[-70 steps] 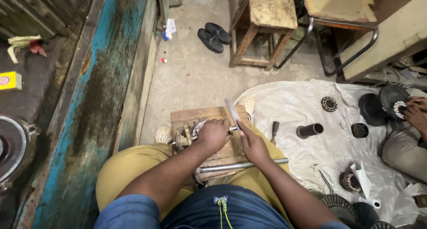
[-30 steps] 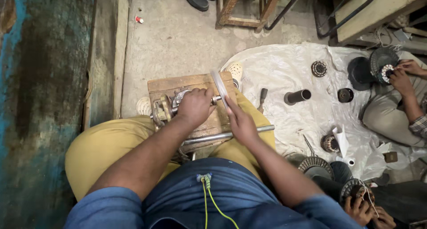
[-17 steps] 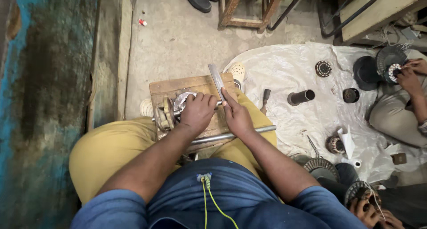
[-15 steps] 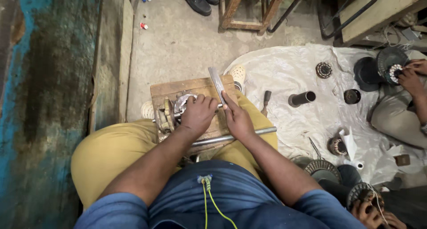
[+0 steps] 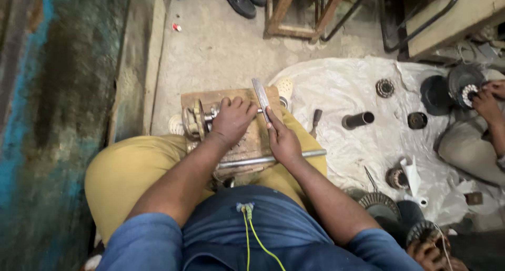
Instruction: The person uses a metal file to smooth the surface of a motor rotor held in a wooden jig. They repeatedly rotate the rotor and file its edges while seated on the floor.
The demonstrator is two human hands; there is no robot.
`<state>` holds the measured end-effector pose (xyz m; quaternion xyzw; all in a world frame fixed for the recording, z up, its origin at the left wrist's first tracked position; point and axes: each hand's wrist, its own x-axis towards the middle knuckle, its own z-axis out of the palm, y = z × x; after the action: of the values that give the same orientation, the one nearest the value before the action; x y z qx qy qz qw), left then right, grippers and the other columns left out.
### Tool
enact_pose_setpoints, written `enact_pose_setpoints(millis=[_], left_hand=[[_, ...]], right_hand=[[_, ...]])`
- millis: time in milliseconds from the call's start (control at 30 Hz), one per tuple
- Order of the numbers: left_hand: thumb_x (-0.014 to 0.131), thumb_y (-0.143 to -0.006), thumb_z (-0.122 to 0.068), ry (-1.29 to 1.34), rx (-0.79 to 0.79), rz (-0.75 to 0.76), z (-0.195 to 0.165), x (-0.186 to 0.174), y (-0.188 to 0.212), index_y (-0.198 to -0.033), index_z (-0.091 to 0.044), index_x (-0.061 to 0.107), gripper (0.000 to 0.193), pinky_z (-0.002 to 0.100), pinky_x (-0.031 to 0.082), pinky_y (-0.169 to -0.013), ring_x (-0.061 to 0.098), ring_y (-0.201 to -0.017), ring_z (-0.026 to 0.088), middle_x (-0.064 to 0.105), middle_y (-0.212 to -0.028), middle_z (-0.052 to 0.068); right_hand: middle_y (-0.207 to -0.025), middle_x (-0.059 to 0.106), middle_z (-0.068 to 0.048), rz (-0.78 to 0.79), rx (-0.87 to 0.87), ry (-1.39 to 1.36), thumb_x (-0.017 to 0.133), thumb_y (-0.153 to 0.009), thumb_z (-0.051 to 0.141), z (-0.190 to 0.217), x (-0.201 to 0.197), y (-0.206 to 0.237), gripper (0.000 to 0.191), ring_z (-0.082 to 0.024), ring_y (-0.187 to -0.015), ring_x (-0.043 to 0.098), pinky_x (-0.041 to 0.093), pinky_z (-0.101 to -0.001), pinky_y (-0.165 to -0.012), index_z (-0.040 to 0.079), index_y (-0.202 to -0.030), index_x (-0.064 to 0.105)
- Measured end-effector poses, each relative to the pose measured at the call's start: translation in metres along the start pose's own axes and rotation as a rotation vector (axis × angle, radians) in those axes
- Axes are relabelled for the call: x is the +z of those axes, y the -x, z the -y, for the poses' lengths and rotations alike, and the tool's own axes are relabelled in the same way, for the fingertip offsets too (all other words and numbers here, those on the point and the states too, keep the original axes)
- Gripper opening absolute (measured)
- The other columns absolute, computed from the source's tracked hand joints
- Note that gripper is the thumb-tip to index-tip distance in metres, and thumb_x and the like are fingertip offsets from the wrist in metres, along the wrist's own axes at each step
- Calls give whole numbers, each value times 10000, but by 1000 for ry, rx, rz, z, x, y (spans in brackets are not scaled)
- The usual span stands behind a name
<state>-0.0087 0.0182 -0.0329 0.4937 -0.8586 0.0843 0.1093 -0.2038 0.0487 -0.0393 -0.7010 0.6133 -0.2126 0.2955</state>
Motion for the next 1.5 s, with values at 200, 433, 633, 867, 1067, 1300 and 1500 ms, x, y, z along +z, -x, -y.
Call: enact_pose_setpoints(millis=[200,433,633,867,1067,1300,1500], left_hand=[[799,-743,-335,326,-171,251,6,-18,-12,-1258,-61,584,622,507,442,-980,546,-1203,321,585,-1305,146],[808,-761,-490,361,-267,639,21,-28,-26,-1168,-182,722,516,549,426,-1065,604,-1211,311,681,-1229,106],[829,-718,-424,423,-259,503,14,-22,-16,-1151,-226,736,486,471,493,-979,662,-1089,303,728,-1076,93],[845,-741,-405,378,-208,379,8,-18,-9,-1083,-169,731,431,478,485,-972,668,-1047,285,718,-1031,68],[844,-729,-385,361,-198,343,5,-5,-5,-1052,-156,712,417,478,488,-937,669,-1021,273,706,-1007,61],[832,-746,-383,307,-133,238,-4,-1,6,-1013,-108,695,407,449,503,-919,652,-1069,284,697,-1035,80],[832,-706,-414,141,-138,163,-10,-7,8,-981,-129,689,421,499,487,-923,639,-1067,258,690,-1027,63]], right_hand=[[-915,692,-260,-32,-78,26,550,-1028,233,-6,1,9,491,-426,-825,679,533,-497,-730,289,-1515,512],[-854,688,-252,-43,-111,1,553,-1042,251,-9,0,18,471,-408,-765,683,528,-482,-683,279,-1511,517],[-993,680,-270,-19,-54,-75,560,-1021,218,-18,-4,52,501,-388,-714,697,548,-429,-630,260,-1517,501],[-898,677,-270,-53,-142,-136,560,-1058,211,-3,5,-2,472,-375,-737,683,542,-419,-704,243,-1527,521],[-1000,691,-264,-15,-50,-92,562,-1040,217,5,-12,30,475,-372,-829,707,550,-406,-740,227,-1514,524],[-1202,694,-259,-27,-63,-62,562,-1068,210,2,-4,-3,466,-390,-1065,691,539,-394,-900,189,-1533,539],[-1474,593,-235,-85,-214,-261,545,-1075,190,-17,-16,-14,463,-309,-1345,589,454,-386,-1061,87,-1524,500]])
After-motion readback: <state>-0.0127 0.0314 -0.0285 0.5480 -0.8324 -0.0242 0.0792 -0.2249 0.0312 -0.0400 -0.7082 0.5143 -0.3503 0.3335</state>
